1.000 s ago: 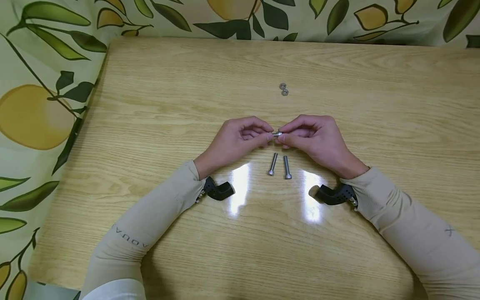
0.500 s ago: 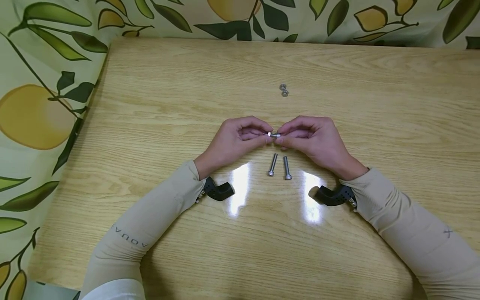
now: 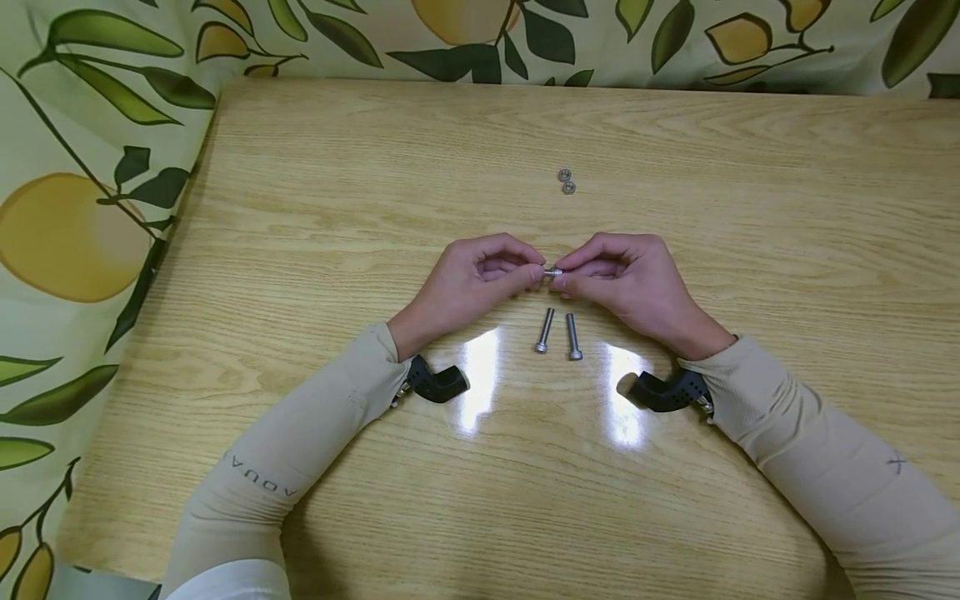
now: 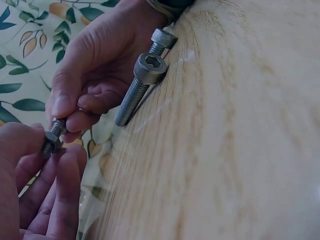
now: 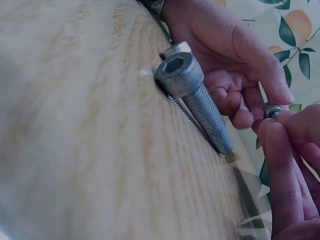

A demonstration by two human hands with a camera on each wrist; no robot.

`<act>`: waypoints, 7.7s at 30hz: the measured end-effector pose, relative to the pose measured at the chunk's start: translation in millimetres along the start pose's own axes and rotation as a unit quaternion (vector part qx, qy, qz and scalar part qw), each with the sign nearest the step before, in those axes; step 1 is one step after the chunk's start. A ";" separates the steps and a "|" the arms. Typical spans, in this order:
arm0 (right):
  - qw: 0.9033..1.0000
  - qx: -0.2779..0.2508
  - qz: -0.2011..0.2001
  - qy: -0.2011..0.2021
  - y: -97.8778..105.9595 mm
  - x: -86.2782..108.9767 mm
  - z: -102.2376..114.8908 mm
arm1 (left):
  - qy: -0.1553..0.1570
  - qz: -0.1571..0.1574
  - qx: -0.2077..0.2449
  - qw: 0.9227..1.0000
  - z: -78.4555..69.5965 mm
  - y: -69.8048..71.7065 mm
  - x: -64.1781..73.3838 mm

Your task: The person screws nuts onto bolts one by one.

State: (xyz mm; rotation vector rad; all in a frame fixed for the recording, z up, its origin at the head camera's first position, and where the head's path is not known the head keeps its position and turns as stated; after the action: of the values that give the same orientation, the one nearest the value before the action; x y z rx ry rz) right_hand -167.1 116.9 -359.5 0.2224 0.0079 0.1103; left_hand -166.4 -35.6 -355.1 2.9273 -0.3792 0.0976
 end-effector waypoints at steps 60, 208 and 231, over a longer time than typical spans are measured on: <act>1.000 -0.013 0.008 0.005 -1.5 5.3 -1.9 | 0.007 0.004 -0.040 0.999 -3.2 -2.6 6.8; 0.999 -0.023 0.022 0.015 -5.0 4.6 3.5 | -0.019 -0.004 -0.064 0.998 -9.8 -2.2 5.3; 1.000 -0.018 0.019 0.008 -4.8 5.8 0.9 | -0.015 -0.003 -0.082 0.997 -8.4 -3.2 6.6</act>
State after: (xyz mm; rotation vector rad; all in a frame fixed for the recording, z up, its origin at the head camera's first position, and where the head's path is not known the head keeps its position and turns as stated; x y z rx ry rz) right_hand -160.8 112.7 -359.7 0.1865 0.0185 0.1503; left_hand -159.6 -32.6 -346.9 2.7702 -0.3654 0.0192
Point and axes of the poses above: each hand's wrist, its own x-axis away from the middle knuckle, its own y-axis out of the back of the hand, z = x × y, the point moved 9 cm from there along -x, towards the middle knuckle, and after that the axes turned 15 degrees about -z, right-handed, at the moved point
